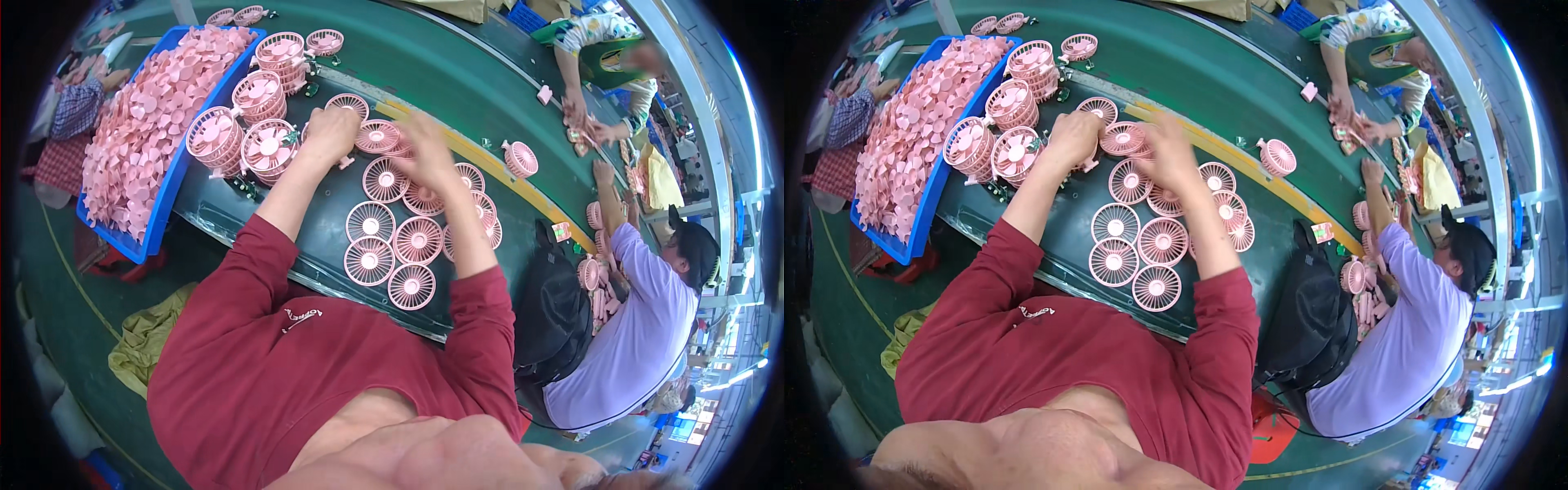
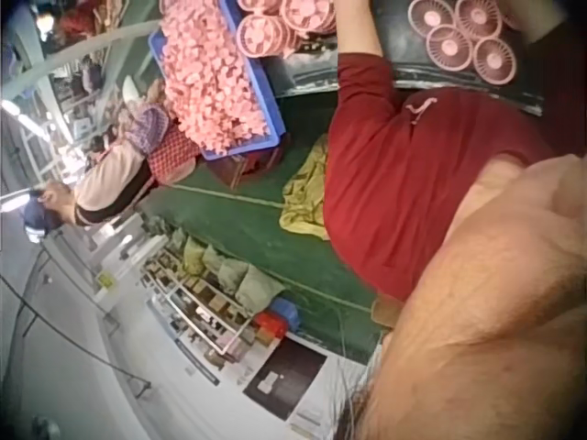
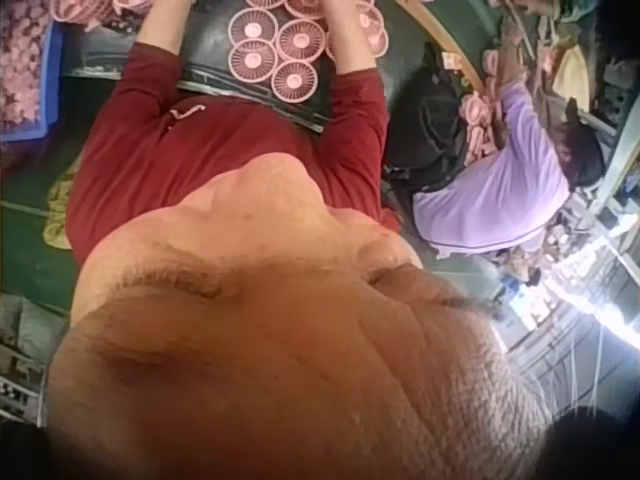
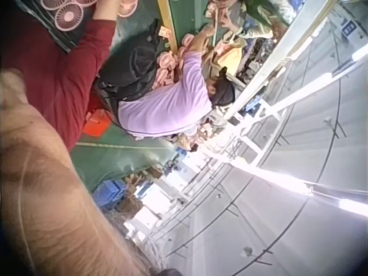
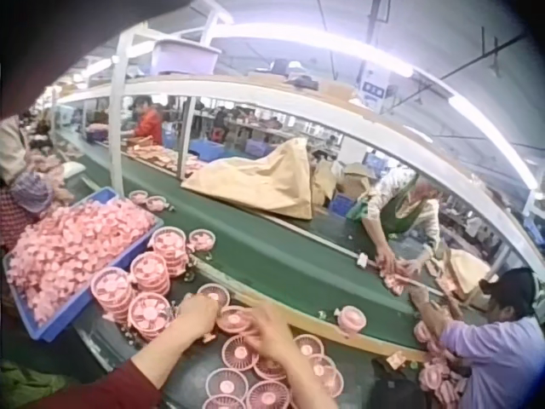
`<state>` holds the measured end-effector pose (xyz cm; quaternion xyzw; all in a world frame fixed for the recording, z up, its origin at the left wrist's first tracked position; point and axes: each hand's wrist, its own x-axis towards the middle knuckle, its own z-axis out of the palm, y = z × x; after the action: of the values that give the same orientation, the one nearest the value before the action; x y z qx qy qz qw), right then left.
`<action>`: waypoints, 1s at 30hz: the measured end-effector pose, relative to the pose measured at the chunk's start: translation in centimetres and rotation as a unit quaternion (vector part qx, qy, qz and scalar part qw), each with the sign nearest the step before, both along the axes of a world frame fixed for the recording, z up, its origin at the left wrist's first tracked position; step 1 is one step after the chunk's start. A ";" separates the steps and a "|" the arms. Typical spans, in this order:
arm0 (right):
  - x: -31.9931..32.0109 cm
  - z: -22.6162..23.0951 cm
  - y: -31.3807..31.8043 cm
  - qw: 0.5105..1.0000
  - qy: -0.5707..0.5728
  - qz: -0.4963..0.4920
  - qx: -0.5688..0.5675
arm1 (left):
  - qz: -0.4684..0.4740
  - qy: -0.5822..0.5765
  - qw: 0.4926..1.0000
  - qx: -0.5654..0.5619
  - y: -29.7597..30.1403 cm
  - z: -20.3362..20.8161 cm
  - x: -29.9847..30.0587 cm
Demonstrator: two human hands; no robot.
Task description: The person assembles handheld mini fans by fitting and pressing plastic protective grilles onto the fan motor bodies by hand, then places the assembled units along the conveyor line.
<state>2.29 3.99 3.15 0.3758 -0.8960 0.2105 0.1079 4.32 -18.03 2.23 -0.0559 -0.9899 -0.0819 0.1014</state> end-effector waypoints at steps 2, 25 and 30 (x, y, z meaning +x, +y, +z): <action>0.7 -1.1 -1.8 0.999 -0.005 0.010 0.050 | 0.029 -0.051 0.998 0.029 0.2 2.0 0.2; 6.2 1.6 -0.8 0.964 0.066 -0.095 -0.241 | -0.056 -0.141 0.582 0.799 5.3 0.7 4.2; 7.6 0.9 -2.6 0.979 0.081 -0.053 -0.180 | -0.127 -0.204 0.294 0.925 6.8 -1.1 2.8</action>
<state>9.84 1.43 4.05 0.3184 -0.8503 0.3311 0.2570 7.10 -11.21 1.16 -0.0315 -0.2293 -0.9640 -0.1308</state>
